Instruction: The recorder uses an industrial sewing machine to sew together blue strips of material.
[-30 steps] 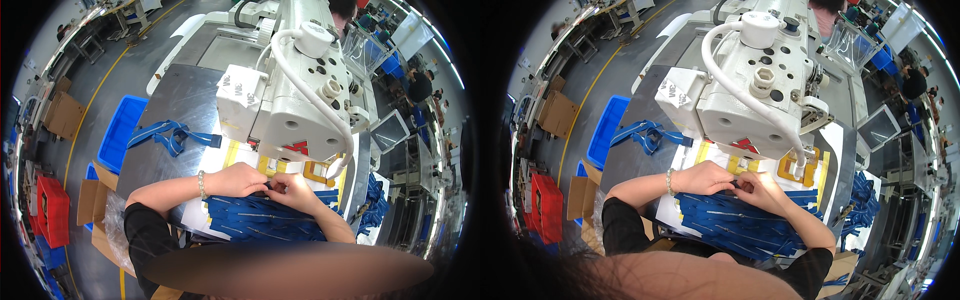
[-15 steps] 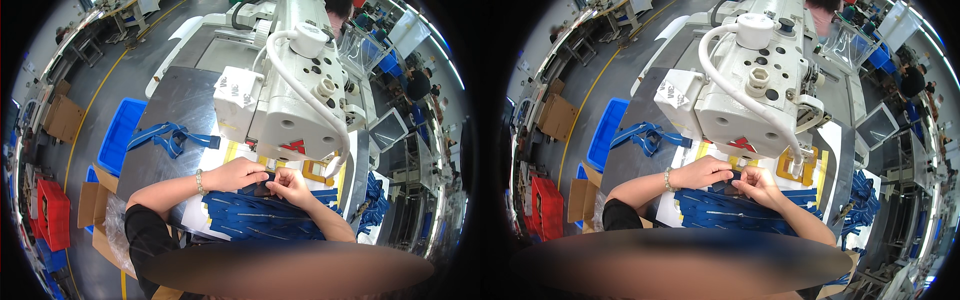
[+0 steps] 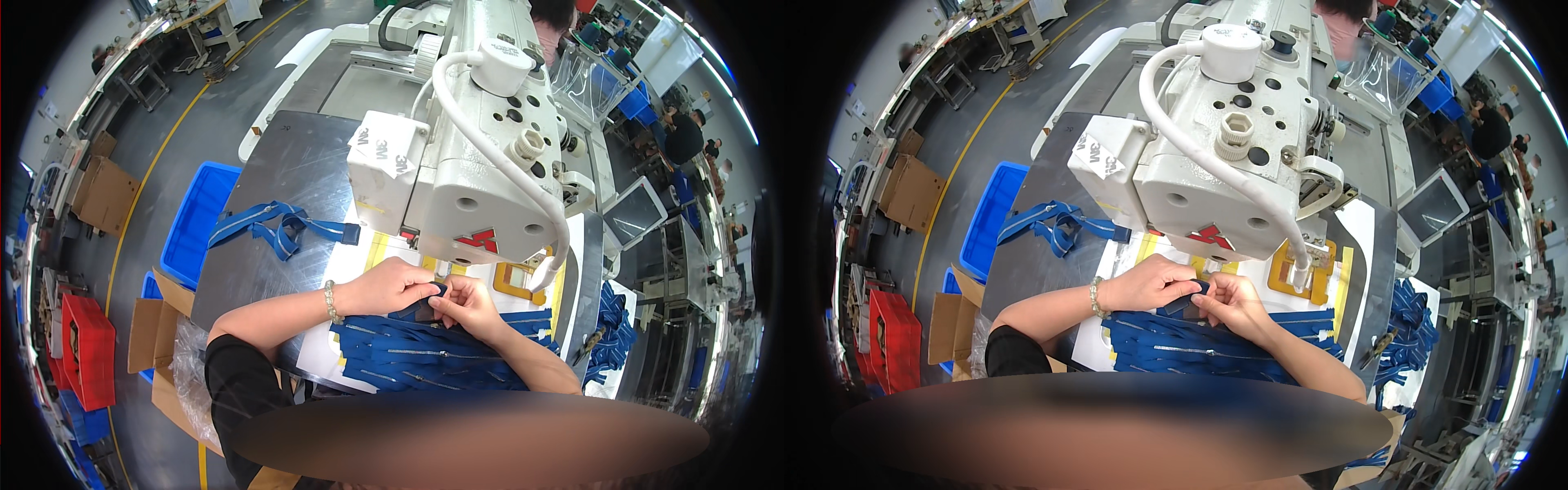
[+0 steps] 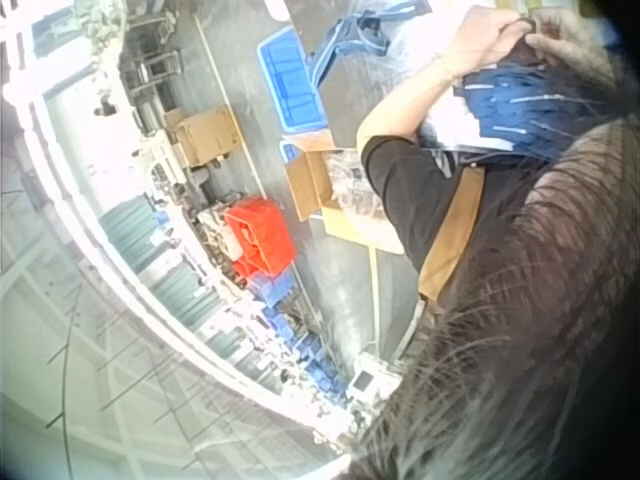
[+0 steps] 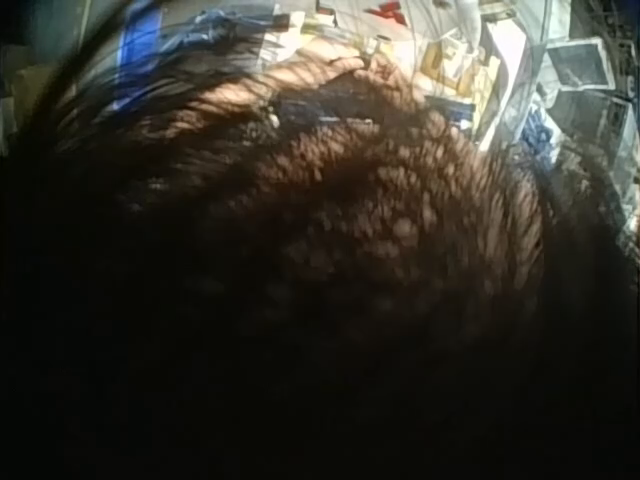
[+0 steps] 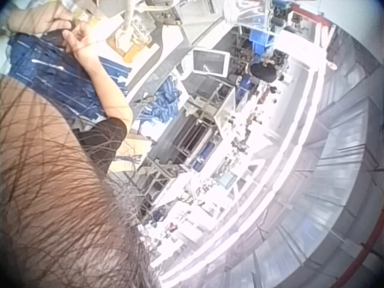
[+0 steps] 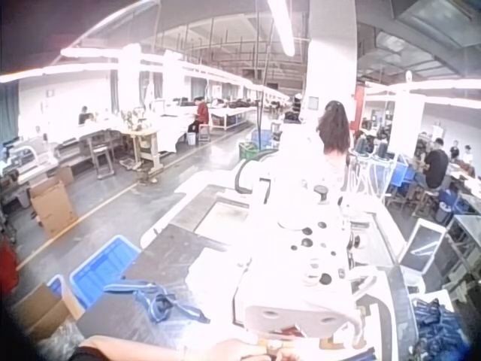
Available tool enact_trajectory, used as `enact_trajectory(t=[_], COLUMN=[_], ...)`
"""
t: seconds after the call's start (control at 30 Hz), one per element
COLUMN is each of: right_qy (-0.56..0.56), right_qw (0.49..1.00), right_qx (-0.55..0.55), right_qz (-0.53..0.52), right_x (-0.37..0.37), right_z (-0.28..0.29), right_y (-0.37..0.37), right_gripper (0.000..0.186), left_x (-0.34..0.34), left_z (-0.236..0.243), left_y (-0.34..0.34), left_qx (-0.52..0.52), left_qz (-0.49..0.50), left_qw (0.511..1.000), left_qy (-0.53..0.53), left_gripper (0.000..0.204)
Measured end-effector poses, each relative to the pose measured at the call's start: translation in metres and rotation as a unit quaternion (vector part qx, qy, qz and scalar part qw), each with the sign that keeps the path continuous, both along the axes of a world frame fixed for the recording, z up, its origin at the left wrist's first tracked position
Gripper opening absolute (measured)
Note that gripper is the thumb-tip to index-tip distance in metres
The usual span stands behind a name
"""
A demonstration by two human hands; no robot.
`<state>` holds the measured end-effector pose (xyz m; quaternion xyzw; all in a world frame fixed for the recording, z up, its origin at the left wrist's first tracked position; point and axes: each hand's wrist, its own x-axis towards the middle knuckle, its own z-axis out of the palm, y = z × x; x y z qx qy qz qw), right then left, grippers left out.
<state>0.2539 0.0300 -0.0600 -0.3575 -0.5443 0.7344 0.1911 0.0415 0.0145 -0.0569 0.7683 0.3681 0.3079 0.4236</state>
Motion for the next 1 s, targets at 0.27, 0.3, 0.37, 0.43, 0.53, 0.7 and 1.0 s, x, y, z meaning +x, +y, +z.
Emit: enact_trajectory(t=[0.27,0.3,0.37,0.43,0.53,0.7,1.0], right_qy=[0.002,0.002,0.02,0.022,0.028,0.059,0.072], right_qw=[1.0,1.0,1.0,0.999,0.999,0.997,0.995], right_qx=[0.016,0.015,0.012,0.012,0.02,0.033,0.004], right_qz=[0.0,-0.001,-0.021,-0.031,-0.033,-0.047,-0.062], right_x=[-0.001,-0.001,-0.001,-0.001,0.003,0.005,0.004], right_z=[-0.003,-0.003,-0.001,0.002,-0.002,-0.005,-0.006], right_y=[0.001,0.001,0.003,0.003,0.004,0.002,0.002], right_gripper=[0.02,0.02,0.019,0.019,0.018,0.014,0.013], left_x=[0.001,0.002,0.002,0.001,0.0,0.0,0.003], left_z=[0.0,0.0,0.0,0.0,-0.001,-0.006,-0.008], left_y=[0.001,0.001,0.0,-0.002,-0.001,0.0,-0.005], left_qx=[0.011,0.013,0.016,0.0,0.0,-0.004,-0.008], left_qz=[0.009,0.022,0.035,0.04,0.021,-0.01,-0.001], left_qw=[1.0,1.0,0.999,0.999,0.999,1.0,1.0], left_qy=[0.011,-0.008,-0.026,-0.017,-0.038,0.013,0.022], left_gripper=[0.032,0.032,0.033,0.033,0.035,0.036,0.037])
